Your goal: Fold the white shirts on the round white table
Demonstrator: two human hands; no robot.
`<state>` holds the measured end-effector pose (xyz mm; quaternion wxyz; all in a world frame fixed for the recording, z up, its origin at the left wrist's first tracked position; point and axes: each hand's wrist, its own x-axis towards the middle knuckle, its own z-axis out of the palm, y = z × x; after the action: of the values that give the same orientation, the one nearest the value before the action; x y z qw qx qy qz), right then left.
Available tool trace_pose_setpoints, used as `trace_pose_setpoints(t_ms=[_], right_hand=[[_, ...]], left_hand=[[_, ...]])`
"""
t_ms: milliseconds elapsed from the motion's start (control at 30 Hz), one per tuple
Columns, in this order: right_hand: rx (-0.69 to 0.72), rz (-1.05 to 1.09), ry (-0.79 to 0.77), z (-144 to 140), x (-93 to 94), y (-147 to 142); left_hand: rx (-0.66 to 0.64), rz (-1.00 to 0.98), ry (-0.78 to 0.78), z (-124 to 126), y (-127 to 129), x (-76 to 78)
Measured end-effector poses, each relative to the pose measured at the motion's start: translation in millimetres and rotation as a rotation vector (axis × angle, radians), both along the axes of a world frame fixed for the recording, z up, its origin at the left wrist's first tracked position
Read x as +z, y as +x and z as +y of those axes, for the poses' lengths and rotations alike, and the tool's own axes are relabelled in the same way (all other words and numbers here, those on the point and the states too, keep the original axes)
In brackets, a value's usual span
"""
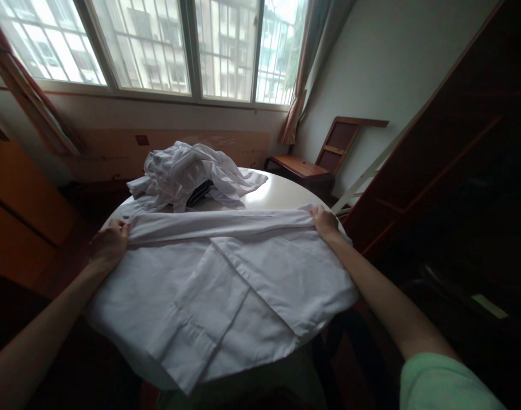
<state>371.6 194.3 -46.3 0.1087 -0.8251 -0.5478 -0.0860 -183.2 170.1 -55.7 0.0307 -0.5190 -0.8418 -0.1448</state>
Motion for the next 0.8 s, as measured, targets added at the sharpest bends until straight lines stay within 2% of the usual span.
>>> trace_pose_setpoints(t_ms=[133,200,267,333,400,467,500,567,633,733,800], right_hand=[[0.023,0.049,-0.134,-1,5.1,8],[0.012,0.032,-0.135,-2,14.4,10],[0.036,-0.030,-0.043,-1,28.5,3],[0.147,-0.067,0.107,3,43.2,-19],[0.321,-0.017,0.203,10,51.7,-59],[0.525,0.056,0.203,16,48.2,-109],[0.619,0.098,0.189,18,41.6,-134],[0.781,0.151,0.118,18,21.6,-175],[0.877,0.137,0.045,15,-1.0,-198],[0.879,0.079,-0.034,11,-23.4,-199],[0.841,0.061,-0.072,9,-27.4,-186]], left_hand=[[-0.051,0.027,-0.041,1,-6,0.4],[-0.124,0.123,0.048,3,-4,9.0],[-0.234,0.221,0.174,8,11,25.3],[-0.394,0.236,0.281,15,44,45.4],[-0.598,0.180,0.344,23,94,61.3],[-0.735,0.143,0.360,29,152,65.7],[-0.788,0.135,0.353,31,180,62.4],[-0.891,0.134,0.313,35,223,46.2],[-0.942,0.123,0.211,37,245,23.1],[-0.872,0.095,0.056,39,237,-5.6],[-0.837,0.092,-0.049,41,217,-13.4]])
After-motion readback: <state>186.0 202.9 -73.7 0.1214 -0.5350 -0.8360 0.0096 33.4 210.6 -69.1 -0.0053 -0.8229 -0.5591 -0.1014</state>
